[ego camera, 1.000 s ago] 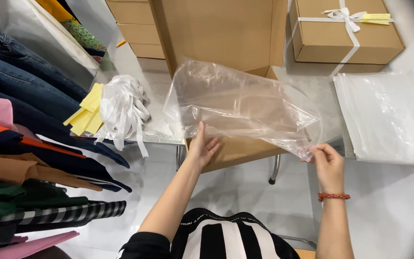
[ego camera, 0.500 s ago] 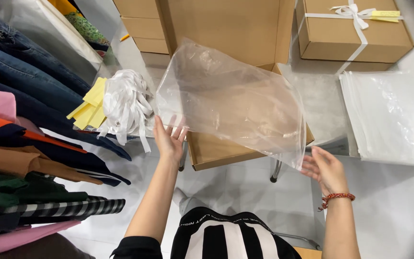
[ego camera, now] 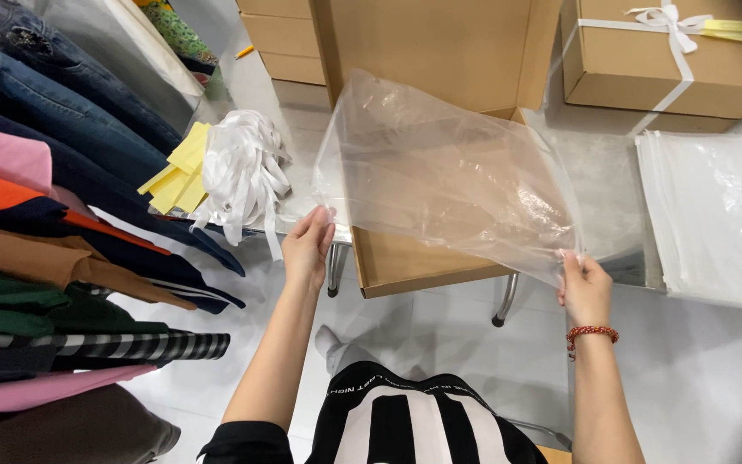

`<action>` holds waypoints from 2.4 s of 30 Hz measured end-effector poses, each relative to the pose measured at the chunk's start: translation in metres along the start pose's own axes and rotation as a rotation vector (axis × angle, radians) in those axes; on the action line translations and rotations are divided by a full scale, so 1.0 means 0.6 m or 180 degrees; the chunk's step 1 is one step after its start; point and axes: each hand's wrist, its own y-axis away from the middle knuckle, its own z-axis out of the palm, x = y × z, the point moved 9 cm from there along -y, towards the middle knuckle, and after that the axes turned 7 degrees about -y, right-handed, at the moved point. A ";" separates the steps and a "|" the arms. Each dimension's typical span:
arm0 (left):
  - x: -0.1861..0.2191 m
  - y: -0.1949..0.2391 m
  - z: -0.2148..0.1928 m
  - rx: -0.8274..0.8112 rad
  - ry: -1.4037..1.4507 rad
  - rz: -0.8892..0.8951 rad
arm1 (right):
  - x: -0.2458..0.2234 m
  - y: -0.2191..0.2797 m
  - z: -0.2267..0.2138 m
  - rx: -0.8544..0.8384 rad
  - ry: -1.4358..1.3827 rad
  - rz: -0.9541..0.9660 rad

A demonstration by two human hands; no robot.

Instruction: The person removes a black garment from a hanger and places it on a rack. They then unpack a pair of brown trousers from a plastic bag inside a cardboard box, unfold them, and hang them on a hanger. The person places the empty plastic bag back into the box, closes the box, and stacks it with other boxes. Finally, they attach a yellow note to a ribbon on a separate box.

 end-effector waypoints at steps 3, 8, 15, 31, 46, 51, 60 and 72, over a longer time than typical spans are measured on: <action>0.028 0.004 -0.003 -0.0037 -0.0797 0.0542 | -0.072 0.050 0.004 0.0199 0.0135 -0.0262; 0.137 0.057 -0.035 0.0153 -0.1124 0.1495 | -0.137 0.124 -0.058 0.0887 0.0121 -0.1883; 0.019 0.072 -0.127 -0.0267 -0.2082 0.0467 | 0.014 0.113 -0.070 0.0003 0.1083 0.0116; 0.022 0.130 -0.114 -0.0197 -0.1186 -0.0036 | -0.032 0.075 -0.073 0.0980 0.0349 -0.1123; -0.008 0.189 -0.184 0.0063 -0.1118 -0.0326 | 0.125 0.004 -0.072 0.0308 -0.0186 0.0080; 0.036 0.202 -0.152 -0.0175 -0.0846 0.0149 | 0.057 0.018 -0.068 0.0606 -0.0562 -0.0220; 0.013 0.218 -0.196 -0.0092 -0.0628 -0.0312 | -0.211 0.109 0.129 0.0301 0.1313 -0.3104; -0.096 0.224 -0.257 -0.0015 -0.0955 -0.0356 | -0.276 0.004 0.690 -0.2289 0.2377 -0.1563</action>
